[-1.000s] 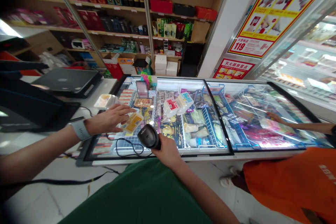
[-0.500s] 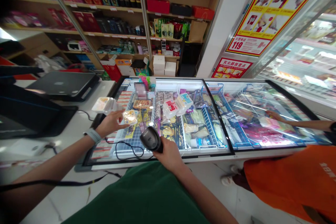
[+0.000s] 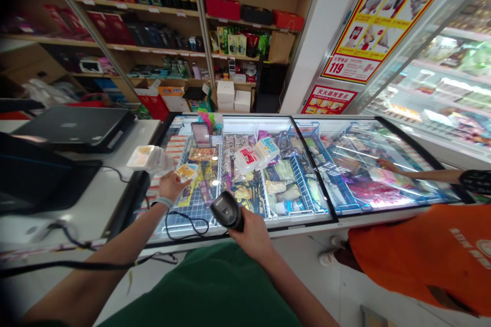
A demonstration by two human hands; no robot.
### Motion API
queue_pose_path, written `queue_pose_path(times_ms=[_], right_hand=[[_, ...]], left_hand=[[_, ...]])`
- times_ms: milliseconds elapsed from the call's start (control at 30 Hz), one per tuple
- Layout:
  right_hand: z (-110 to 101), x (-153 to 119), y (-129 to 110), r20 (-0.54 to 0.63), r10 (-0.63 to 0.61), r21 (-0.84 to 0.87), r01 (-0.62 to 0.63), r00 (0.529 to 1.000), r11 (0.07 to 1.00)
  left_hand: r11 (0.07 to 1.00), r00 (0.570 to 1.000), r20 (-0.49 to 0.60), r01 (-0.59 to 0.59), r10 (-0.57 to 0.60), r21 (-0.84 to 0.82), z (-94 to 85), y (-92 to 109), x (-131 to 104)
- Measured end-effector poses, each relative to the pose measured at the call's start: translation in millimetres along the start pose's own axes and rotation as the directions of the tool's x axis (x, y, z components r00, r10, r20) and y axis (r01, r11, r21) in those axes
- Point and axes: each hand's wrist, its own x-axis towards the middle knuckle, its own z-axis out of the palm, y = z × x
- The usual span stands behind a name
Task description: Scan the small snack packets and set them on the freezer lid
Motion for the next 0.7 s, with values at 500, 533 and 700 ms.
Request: queue_pose_path(times_ms=[500,533,700], right_hand=[[-7,-17,3,-0.07,0.065,0.08,-0.059,0.995,0.995],[-8,-19,5,-0.081,0.069,0.092,-0.061,0.994,0.994],[-14,-30,13,-0.161,0.122,0.151,-0.098,0.979,0.984]], left_hand=[[0.95,0.957,-0.157,-0.269,0.245,-0.156,14.8,47,4],[0.93,0.953,-0.133,-0.295,0.271,-0.218,14.1,67,2],[0.852,0.982,0.15,-0.019,0.114,-0.523,20.9,166,-10]])
